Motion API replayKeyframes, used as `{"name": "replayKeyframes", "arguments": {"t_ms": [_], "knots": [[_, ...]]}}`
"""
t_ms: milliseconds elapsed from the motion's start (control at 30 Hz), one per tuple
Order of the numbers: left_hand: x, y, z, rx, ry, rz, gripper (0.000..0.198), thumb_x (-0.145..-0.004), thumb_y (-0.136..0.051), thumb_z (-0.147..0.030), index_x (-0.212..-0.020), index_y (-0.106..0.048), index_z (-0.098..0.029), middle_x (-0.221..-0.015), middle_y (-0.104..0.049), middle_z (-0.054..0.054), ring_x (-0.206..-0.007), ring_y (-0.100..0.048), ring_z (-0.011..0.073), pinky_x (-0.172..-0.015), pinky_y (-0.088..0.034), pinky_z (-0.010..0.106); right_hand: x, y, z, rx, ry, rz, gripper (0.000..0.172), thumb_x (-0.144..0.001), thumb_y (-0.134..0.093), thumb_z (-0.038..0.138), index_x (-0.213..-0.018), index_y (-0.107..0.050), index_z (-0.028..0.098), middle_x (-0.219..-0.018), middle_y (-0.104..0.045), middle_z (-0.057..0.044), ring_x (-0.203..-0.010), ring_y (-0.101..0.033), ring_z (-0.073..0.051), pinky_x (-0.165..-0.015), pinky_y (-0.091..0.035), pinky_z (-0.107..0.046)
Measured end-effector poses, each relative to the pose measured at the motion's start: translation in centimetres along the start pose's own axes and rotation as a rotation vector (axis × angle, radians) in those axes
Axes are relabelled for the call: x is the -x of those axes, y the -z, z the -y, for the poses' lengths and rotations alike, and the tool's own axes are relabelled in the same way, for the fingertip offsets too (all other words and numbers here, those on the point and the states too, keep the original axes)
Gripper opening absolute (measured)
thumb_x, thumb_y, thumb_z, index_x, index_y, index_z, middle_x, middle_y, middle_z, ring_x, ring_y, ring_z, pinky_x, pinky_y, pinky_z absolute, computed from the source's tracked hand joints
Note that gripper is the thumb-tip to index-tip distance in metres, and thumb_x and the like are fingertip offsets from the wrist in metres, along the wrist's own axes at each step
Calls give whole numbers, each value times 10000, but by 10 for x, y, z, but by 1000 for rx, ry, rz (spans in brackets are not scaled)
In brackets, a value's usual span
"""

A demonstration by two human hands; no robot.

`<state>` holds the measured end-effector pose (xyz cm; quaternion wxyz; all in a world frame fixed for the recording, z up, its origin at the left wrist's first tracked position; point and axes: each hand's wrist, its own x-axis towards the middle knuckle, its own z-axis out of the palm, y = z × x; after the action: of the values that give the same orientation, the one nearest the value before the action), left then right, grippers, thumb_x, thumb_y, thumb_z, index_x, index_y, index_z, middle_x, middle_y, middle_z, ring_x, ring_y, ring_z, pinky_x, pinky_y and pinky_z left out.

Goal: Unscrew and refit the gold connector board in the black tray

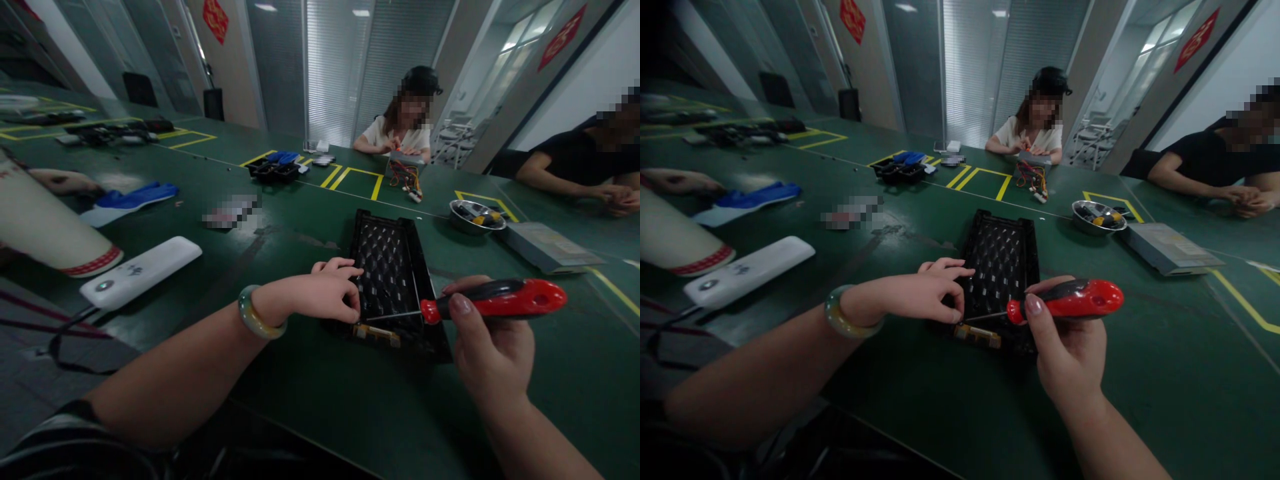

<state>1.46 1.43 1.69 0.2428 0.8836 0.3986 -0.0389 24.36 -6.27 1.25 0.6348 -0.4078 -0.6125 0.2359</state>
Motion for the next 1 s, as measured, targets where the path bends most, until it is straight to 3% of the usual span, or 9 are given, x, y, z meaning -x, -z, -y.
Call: {"name": "replayKeyframes", "arguments": {"t_ms": [400,567,867,1000], "knots": [[0,2,1,-16,-20,7,282,-856,-578,-545,-994,-760,-380,-1609,-311,-34,-1504,-92,341,-1134,-139,610,2,-3,2,28,-29,35,104,-893,-691,312,-853,-681,217,-827,-606,-4,-691,-552,-127,-574,-452,-253],[1,-1,-1,-44,-3,-46,291,-863,-566,-550,-952,-774,-366,-1587,-361,-11,-1498,-136,326,-1138,-125,584,0,0,-1,29,-32,-38,73,-887,-707,289,-856,-684,228,-746,-622,15,-624,-563,-115,-517,-443,-236],[-2,5,-16,-206,-38,-77,165,-791,-675,-456,-835,-799,-356,-1431,-569,3,-1425,-261,344,-1083,-131,554,1,2,-2,26,-102,37,83,-905,-691,305,-894,-679,223,-824,-656,9,-703,-606,-138,-598,-486,-256],[-12,16,-30,-300,-106,-28,122,-766,-696,-358,-706,-788,-305,-1205,-707,9,-1337,-351,349,-1055,-125,516,3,3,-2,54,-105,45,83,-912,-679,307,-908,-676,223,-836,-652,8,-692,-602,-140,-601,-480,-273]]}}
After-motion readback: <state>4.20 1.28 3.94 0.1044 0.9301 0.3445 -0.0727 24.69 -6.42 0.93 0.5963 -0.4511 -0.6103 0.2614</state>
